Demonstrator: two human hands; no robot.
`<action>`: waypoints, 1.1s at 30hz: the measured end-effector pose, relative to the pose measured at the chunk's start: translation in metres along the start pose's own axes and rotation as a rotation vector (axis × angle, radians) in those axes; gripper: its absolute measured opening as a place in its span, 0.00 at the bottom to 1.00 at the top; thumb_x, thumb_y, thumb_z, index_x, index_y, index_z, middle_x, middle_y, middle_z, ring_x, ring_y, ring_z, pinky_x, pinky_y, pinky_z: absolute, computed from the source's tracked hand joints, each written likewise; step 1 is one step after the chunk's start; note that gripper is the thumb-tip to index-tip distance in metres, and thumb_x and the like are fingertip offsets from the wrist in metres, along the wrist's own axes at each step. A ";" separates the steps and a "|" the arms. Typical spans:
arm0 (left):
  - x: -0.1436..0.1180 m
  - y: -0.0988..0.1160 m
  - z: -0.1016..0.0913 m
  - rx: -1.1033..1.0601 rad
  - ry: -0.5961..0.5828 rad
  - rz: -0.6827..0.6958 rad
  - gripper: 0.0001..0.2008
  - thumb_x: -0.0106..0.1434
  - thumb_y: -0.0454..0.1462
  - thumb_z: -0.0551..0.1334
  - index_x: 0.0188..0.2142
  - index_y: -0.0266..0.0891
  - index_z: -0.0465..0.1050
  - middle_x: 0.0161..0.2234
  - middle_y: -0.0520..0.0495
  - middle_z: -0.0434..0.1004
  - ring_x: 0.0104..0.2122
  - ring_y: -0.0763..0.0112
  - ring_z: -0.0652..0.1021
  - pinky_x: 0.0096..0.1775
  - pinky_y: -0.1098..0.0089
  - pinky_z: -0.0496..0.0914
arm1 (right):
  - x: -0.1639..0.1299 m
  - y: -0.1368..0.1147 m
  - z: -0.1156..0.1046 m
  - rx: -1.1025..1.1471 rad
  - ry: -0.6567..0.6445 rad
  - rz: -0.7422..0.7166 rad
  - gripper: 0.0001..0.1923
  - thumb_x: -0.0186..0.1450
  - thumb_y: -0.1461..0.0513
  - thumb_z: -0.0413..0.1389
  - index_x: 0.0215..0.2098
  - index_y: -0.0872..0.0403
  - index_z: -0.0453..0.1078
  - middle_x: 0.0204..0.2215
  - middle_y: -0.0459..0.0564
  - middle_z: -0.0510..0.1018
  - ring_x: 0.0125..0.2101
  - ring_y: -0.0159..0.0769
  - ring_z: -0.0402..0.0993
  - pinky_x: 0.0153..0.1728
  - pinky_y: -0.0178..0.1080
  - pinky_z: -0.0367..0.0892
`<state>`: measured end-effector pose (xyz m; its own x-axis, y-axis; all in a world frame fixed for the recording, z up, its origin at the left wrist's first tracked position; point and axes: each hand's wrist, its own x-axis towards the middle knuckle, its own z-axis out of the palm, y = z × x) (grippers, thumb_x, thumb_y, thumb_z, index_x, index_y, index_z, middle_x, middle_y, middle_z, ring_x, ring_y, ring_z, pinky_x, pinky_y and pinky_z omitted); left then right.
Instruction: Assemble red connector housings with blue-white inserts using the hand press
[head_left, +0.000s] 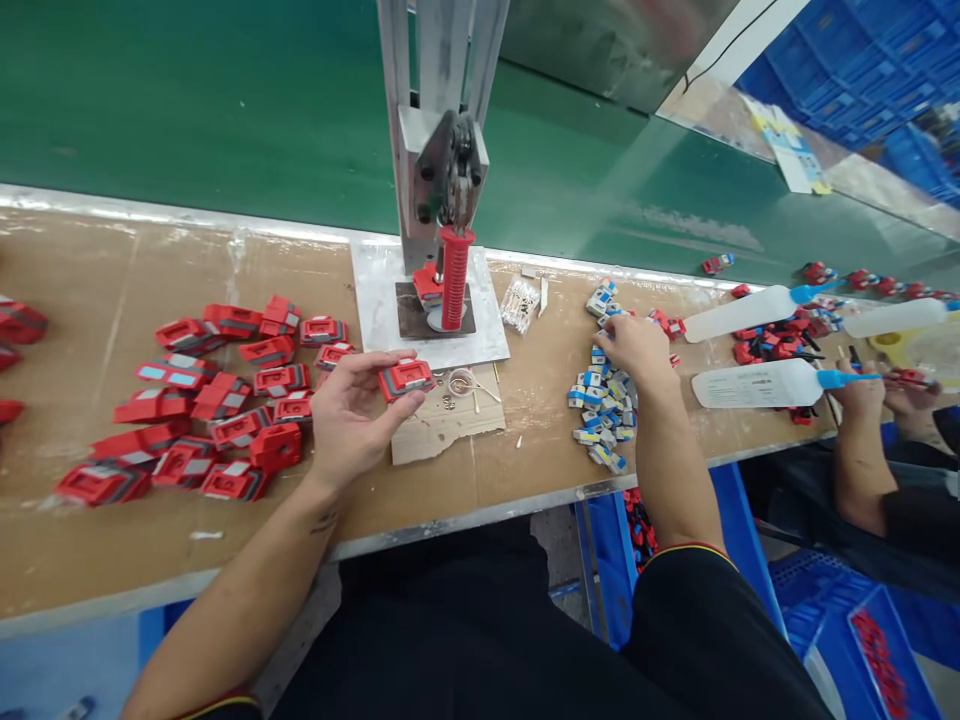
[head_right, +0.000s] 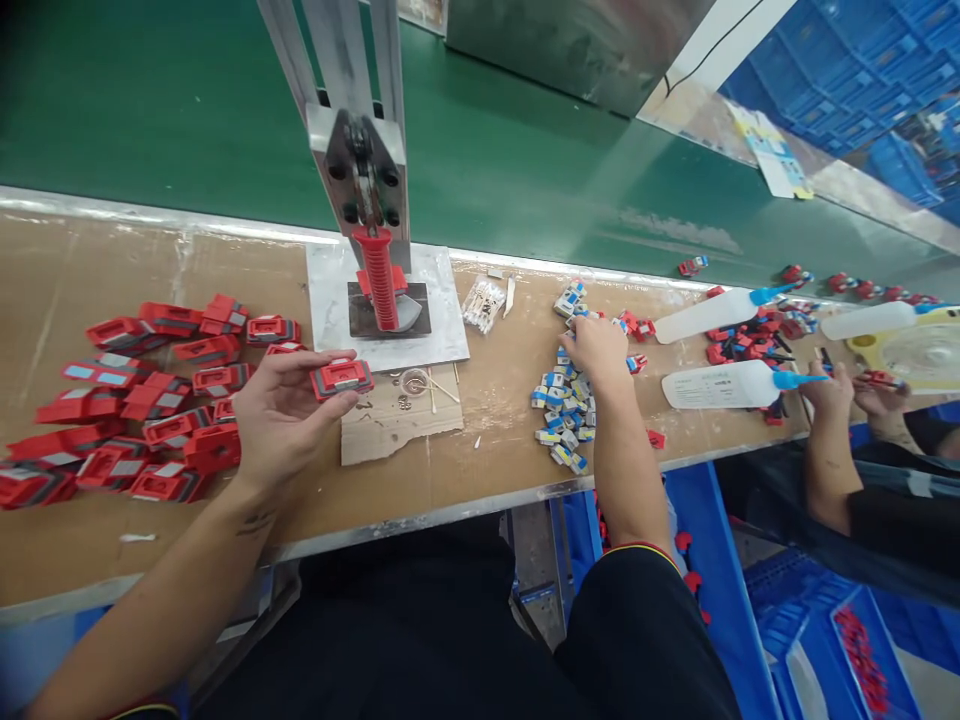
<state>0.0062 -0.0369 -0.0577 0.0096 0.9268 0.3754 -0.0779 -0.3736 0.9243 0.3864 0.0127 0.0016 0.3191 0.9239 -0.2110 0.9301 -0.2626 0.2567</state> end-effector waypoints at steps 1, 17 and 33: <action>0.000 0.001 0.000 0.009 0.002 -0.012 0.19 0.59 0.38 0.77 0.47 0.41 0.75 0.47 0.45 0.86 0.45 0.63 0.87 0.47 0.66 0.84 | 0.001 -0.002 -0.001 0.013 -0.009 0.015 0.16 0.70 0.58 0.56 0.50 0.57 0.80 0.50 0.68 0.83 0.53 0.60 0.79 0.49 0.51 0.72; -0.006 -0.005 0.006 -0.128 -0.046 0.009 0.18 0.64 0.38 0.75 0.51 0.40 0.78 0.53 0.37 0.84 0.52 0.59 0.85 0.51 0.64 0.81 | -0.091 -0.115 -0.013 1.820 0.053 -0.754 0.14 0.72 0.47 0.59 0.47 0.45 0.68 0.43 0.50 0.83 0.35 0.38 0.84 0.25 0.37 0.78; -0.002 0.004 0.004 0.009 -0.167 0.078 0.15 0.64 0.39 0.74 0.49 0.41 0.79 0.44 0.42 0.84 0.44 0.64 0.84 0.47 0.66 0.79 | -0.109 -0.144 0.009 1.310 0.449 -0.960 0.30 0.70 0.70 0.61 0.66 0.41 0.68 0.51 0.50 0.84 0.44 0.39 0.82 0.43 0.43 0.81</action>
<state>0.0096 -0.0408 -0.0549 0.1692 0.8759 0.4519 -0.0762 -0.4455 0.8920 0.2188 -0.0528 -0.0208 -0.2716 0.8156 0.5109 0.3316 0.5777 -0.7459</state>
